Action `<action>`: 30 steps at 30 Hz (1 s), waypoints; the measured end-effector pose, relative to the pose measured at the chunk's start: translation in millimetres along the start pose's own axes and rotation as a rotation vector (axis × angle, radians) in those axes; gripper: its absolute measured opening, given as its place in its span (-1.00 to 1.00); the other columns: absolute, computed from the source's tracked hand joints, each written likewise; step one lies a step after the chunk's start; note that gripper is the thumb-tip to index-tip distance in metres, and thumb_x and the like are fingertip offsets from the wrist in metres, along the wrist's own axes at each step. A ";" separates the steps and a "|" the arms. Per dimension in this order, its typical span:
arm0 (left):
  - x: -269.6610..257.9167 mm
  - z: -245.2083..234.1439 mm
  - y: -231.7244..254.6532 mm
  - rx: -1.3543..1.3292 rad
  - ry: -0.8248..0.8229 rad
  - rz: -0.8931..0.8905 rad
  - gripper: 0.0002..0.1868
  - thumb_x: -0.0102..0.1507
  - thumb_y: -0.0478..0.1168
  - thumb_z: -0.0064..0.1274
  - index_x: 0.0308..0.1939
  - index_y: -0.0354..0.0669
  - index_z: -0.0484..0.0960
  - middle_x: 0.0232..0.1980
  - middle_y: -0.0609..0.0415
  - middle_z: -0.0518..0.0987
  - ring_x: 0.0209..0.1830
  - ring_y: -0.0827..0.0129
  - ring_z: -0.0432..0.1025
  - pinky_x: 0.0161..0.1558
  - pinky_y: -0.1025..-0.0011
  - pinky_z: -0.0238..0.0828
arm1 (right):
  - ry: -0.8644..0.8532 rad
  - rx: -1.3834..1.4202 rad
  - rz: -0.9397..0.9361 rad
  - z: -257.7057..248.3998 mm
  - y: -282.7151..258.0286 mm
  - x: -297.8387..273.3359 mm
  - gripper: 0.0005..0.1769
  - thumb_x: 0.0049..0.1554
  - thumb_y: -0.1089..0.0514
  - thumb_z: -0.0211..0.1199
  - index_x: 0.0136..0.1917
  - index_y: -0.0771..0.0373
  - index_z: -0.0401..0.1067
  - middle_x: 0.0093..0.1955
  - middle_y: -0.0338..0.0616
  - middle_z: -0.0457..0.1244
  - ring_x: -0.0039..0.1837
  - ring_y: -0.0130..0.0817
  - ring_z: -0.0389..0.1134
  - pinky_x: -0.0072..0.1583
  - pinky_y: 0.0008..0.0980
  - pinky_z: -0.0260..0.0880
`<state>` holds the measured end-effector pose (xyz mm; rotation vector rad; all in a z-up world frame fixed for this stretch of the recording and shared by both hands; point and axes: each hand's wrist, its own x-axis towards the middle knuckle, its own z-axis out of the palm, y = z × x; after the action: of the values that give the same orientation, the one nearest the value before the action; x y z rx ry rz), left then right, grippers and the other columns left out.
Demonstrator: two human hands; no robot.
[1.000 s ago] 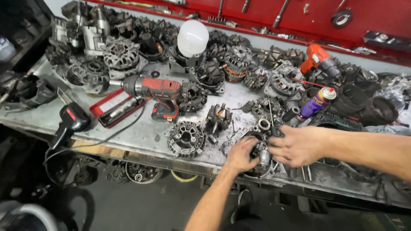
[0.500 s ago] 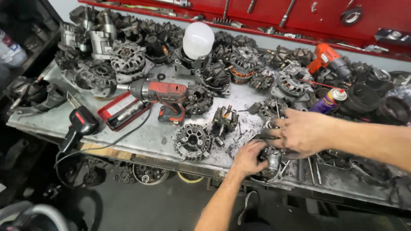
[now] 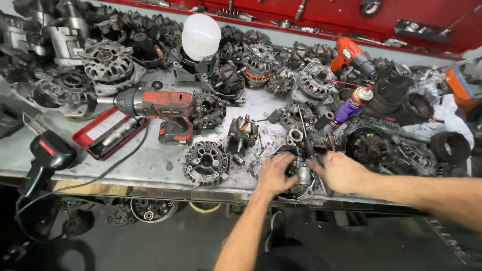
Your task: The person uses a T-handle wrench to tighten a bolt on a disassembled alternator held in their left hand. They then place the alternator on the workbench and pick up a different alternator component to continue working.
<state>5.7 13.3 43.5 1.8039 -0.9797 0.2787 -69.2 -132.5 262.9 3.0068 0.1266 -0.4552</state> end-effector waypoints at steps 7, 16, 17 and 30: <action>13.7 -3.9 19.4 0.121 -0.340 -0.298 -0.29 0.15 0.09 0.19 0.37 0.10 0.45 0.44 0.22 0.44 0.47 0.29 0.24 0.44 -0.05 0.03 | 0.007 -0.343 -0.234 -42.6 -9.0 -46.5 -0.44 0.06 -0.21 0.17 0.19 0.17 0.31 -0.01 -0.04 0.30 -0.15 -0.13 0.41 -0.17 -0.18 0.43; 10.2 -5.2 21.1 0.081 -0.233 -0.207 -0.31 0.08 -0.03 0.21 0.31 -0.03 0.50 0.35 0.15 0.51 0.40 0.24 0.31 0.43 0.00 0.12 | 0.371 -0.615 -1.064 -30.6 -8.1 -6.8 -0.65 0.08 0.03 0.07 0.08 0.23 0.38 -0.01 0.02 0.25 0.00 -0.03 0.28 0.04 -0.01 0.26; 11.2 -3.7 19.2 0.088 -0.248 -0.196 -0.28 0.06 -0.09 0.23 0.32 -0.03 0.49 0.37 0.14 0.49 0.42 0.24 0.28 0.45 0.01 0.09 | 0.428 -0.590 -0.969 -32.4 -22.6 -0.1 -0.77 0.07 0.07 0.12 -0.01 0.16 0.41 -0.25 -0.15 0.23 -0.25 -0.18 0.24 -0.11 -0.15 0.25; 0.7 -10.9 16.2 -0.015 -0.120 -0.163 -0.32 0.04 -0.06 0.19 0.21 -0.27 0.56 0.28 -0.09 0.55 0.31 0.08 0.41 0.32 0.17 0.29 | 0.034 0.503 0.181 8.0 74.4 68.0 -0.62 0.13 -0.06 0.32 -0.16 0.34 0.65 -0.44 -0.12 0.41 -0.43 -0.36 0.32 -0.27 -0.38 0.44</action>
<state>-3.0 19.8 59.7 1.8918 -0.9086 0.0628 0.4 -202.6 241.3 3.4688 -0.3013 -0.4774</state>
